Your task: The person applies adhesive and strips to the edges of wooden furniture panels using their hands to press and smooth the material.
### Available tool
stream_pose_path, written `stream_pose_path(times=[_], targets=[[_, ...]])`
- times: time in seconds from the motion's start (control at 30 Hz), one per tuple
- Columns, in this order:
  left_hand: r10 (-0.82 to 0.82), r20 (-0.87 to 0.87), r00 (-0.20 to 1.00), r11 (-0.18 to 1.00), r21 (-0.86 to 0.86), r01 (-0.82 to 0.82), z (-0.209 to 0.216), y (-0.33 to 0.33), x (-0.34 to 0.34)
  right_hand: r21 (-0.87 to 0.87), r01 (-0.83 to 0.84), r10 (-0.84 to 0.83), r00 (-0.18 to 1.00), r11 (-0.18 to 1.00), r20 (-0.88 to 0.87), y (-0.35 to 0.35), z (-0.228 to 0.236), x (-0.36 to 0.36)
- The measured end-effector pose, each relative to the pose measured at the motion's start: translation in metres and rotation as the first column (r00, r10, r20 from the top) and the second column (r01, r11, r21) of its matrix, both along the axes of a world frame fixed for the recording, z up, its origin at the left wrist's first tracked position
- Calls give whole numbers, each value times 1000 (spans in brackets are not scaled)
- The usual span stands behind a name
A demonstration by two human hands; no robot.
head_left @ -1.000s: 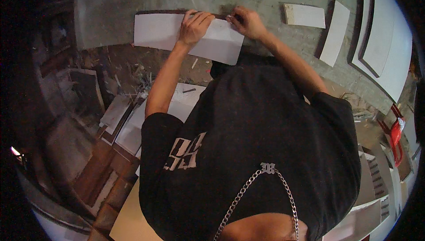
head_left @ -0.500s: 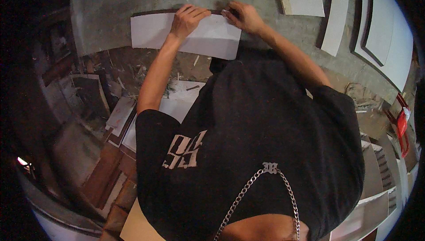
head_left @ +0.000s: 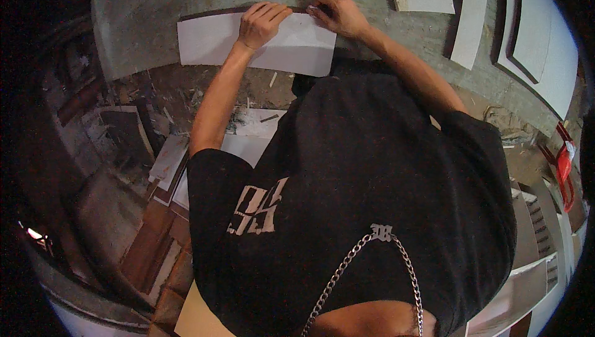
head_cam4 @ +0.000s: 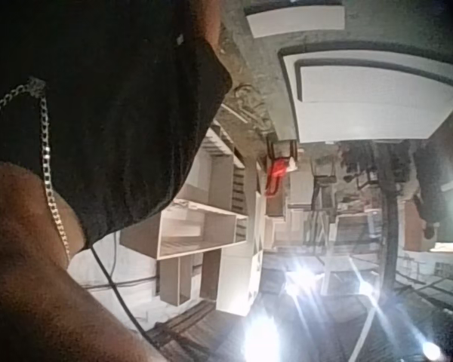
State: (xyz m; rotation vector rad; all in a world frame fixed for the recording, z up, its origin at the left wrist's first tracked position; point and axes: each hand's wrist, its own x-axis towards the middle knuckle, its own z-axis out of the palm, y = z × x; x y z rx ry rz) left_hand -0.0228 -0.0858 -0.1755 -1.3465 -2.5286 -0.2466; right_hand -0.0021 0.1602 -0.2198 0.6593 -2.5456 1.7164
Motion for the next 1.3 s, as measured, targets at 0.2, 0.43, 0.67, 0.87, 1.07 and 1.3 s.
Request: stream_pose_path(times=[0.2, 0.43, 0.67, 0.87, 1.07, 1.3], targets=[[45, -4, 999, 998, 39, -44, -1, 5, 4, 16, 2, -2, 1000, 1000, -7, 1, -1, 1], [390, 83, 917, 899, 179, -399, -9, 5, 4, 54, -2, 0, 999, 999, 41, 6, -8, -6], [912, 368, 180, -88, 604, -792, -34, -162, 30, -7, -104, 104, 989, 995, 100, 6, 20, -3], [999, -4, -48, -47, 140, -989, -68, -203, 55, 199, -130, 99, 983, 971, 157, -31, 17, -19], [964, 232, -127, -163, 141, -976, -50, -179, 40, 256, -100, 111, 993, 961, -28, -152, 21, -64], [975, 185, -126, -161, 188, -969, -60, -193, 61, 356, -144, 95, 984, 923, 153, -115, 28, -46]])
